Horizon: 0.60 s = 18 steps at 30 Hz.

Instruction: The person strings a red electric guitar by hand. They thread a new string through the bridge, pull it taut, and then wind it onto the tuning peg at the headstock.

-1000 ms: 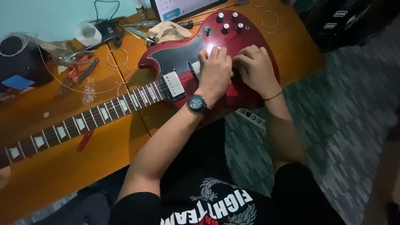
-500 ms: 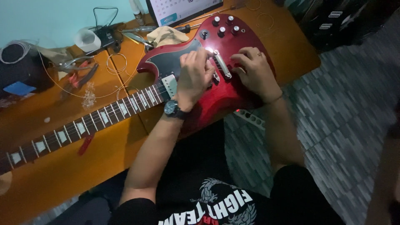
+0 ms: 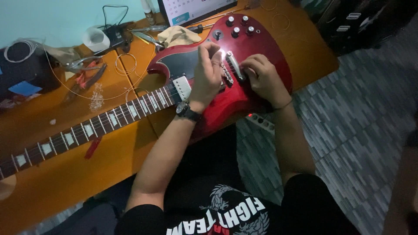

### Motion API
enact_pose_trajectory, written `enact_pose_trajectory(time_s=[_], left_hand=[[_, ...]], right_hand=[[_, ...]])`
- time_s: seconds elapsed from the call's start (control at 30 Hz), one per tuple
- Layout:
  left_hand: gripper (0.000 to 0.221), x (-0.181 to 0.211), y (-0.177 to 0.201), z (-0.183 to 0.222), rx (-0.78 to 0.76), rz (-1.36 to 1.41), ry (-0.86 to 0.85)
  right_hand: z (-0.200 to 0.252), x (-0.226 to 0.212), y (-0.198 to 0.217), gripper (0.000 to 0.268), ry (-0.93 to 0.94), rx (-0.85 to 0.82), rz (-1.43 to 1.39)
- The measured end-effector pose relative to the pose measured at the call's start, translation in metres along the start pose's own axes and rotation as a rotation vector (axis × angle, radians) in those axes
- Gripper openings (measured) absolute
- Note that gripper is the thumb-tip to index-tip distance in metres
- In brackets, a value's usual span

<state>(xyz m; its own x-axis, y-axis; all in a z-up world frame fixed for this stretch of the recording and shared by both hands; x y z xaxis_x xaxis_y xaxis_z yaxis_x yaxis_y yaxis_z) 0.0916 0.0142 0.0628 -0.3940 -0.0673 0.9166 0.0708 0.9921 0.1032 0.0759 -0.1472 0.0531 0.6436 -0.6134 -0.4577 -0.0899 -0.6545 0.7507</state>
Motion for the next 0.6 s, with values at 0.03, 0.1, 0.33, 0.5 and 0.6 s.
enact_pose_trajectory(time_s=[0.03,0.1,0.33,0.5,0.6], left_hand=[[0.033,-0.003,-0.002,0.000,-0.001,-0.088,-0.039],[0.026,0.000,-0.005,0.002,-0.068,-0.146,-0.133],[0.100,0.012,-0.015,0.017,-0.307,-0.540,-0.403],[0.092,0.028,-0.010,0.017,-0.408,-0.319,-0.242],[0.080,0.030,-0.004,0.011,-0.367,-0.244,-0.225]], right_hand=[[-0.003,-0.008,0.003,0.014,0.002,0.003,-0.060],[0.002,0.001,-0.012,0.022,-0.025,-0.069,-0.049],[-0.006,-0.031,-0.012,0.023,0.072,0.012,0.083],[-0.001,-0.015,-0.035,0.036,0.007,-0.039,0.091],[-0.001,-0.011,-0.045,0.037,0.064,0.031,0.156]])
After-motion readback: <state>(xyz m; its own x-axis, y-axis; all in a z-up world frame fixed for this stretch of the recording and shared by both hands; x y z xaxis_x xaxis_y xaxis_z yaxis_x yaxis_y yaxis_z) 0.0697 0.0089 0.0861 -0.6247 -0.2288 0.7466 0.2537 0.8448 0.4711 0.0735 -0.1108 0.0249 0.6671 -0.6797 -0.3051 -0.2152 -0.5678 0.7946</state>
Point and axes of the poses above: each hand's wrist, its own z-axis away from the middle knuckle, its own y-axis out of the back of the hand, x = y × z, the point moved 9 cm from there along -z, towards the middle knuckle, and after that the axes turned 2 degrees about y, right-handed, at the moved point
